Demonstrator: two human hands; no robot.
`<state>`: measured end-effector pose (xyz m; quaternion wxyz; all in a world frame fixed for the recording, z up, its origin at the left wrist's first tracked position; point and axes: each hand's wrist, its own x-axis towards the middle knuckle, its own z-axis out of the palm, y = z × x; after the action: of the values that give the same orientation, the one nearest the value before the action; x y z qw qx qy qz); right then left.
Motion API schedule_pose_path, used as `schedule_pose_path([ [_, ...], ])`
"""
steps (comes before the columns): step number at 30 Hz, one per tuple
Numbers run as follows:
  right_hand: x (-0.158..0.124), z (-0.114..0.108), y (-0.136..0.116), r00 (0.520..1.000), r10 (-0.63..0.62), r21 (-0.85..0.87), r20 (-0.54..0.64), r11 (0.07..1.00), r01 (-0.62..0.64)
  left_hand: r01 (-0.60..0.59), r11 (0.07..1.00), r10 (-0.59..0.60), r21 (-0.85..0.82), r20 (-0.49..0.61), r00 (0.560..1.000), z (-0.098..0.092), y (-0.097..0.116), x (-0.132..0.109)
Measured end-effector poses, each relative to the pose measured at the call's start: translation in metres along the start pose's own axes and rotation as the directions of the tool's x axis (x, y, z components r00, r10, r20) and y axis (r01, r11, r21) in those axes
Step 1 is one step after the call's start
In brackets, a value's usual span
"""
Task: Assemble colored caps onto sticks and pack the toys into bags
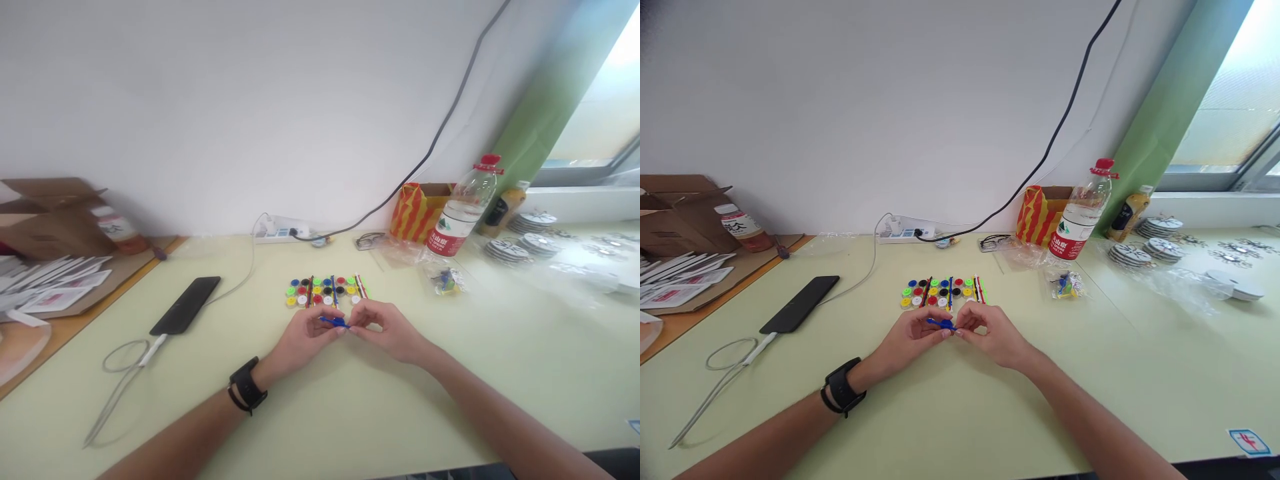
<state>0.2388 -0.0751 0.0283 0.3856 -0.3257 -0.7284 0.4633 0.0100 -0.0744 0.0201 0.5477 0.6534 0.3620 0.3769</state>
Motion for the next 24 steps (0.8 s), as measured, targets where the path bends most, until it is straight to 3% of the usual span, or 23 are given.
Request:
schedule_pose_path([
  [15,-0.004,0.004,0.004,0.997,-0.071,-0.199,0.006,0.977,0.070,-0.165,0.965,0.156,0.202,0.060,0.986,0.000,0.013,-0.003],
  [24,-0.003,-0.002,-0.002,0.994,0.081,-0.161,0.079,0.985,-0.068,-0.298,0.861,0.256,0.412,0.154,0.954,-0.007,0.011,-0.008],
])
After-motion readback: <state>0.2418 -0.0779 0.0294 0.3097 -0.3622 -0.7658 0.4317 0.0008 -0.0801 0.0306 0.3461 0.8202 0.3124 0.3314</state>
